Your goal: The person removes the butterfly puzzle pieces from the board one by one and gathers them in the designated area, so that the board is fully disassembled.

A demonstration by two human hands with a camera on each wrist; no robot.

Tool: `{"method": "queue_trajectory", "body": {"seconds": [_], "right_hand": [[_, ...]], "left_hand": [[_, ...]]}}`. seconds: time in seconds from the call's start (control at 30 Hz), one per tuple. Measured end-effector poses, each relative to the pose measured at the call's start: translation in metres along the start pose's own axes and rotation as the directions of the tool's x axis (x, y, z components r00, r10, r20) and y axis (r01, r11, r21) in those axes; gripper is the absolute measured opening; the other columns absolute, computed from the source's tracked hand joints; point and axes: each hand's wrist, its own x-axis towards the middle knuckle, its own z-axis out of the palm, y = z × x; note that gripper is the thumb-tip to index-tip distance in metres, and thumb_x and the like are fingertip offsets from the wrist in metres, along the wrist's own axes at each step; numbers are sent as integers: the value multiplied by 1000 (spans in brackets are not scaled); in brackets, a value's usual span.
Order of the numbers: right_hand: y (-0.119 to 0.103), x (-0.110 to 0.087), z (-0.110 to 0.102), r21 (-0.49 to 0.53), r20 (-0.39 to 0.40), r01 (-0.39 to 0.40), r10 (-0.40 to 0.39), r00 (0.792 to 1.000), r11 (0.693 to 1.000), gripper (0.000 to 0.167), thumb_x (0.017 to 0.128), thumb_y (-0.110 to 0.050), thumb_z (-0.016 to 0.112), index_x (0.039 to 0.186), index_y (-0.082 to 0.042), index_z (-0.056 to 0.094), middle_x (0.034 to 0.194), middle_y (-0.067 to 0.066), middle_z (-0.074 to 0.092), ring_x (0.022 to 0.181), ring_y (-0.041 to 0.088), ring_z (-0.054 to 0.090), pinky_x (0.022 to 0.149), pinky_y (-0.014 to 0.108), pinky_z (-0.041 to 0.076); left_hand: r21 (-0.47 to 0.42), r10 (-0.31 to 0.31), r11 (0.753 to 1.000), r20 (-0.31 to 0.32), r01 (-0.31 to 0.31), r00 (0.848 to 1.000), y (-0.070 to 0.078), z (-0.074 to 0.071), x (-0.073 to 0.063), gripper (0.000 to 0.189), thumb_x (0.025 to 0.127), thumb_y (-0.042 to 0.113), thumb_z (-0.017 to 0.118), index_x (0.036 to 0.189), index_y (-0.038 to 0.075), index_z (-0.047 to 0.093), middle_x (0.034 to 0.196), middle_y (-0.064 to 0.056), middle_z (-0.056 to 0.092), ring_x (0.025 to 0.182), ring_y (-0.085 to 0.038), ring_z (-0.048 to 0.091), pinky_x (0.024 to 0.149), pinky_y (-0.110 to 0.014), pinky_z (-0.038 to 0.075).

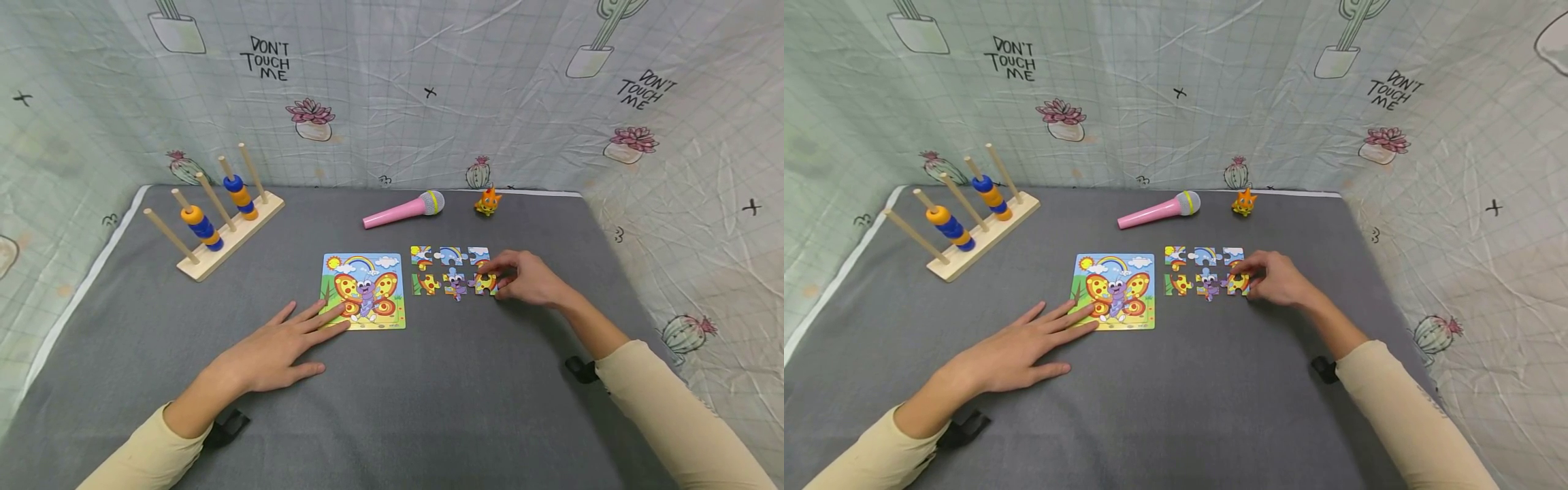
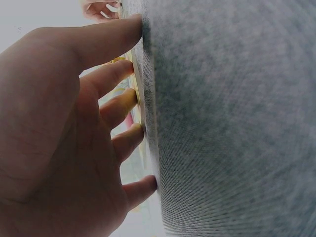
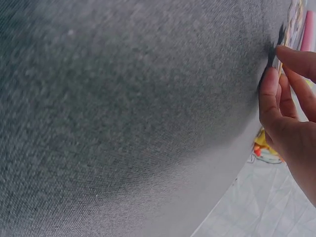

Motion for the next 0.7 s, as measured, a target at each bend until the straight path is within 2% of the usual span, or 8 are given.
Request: {"method": "queue_trajectory", "body": {"seconds": [0.13,0.37,0.7], "right_hand": [[3,2,0,-32,2,9,-9,1000,999,47,80,7,81,124,-7,76,122,14,70,91,25,66,74,22,54],[5,6,0,-147,4,42,-42,999,988,47,77,6,82,121,-12,78,119,8,71,99,26,63,80,29,55],[2,7,1,-182,17,65,-63,998,981,46,79,4,83,122,-11,77,121,9,69,98,25,60,79,35,54]], "left_hand": [[1,-3,1000,2,3,1000,0,0,0,74,101,44,66,165,29,33,175,3,19,162,-32,16,123,-72,16],[1,-6,1000,3,6,1000,1,1,0,74,101,43,66,165,29,32,175,4,19,162,-32,16,123,-72,16],[-2,-9,1000,8,9,1000,0,1,-1,73,102,44,66,165,30,32,175,4,19,162,-32,16,123,-72,16]]}}
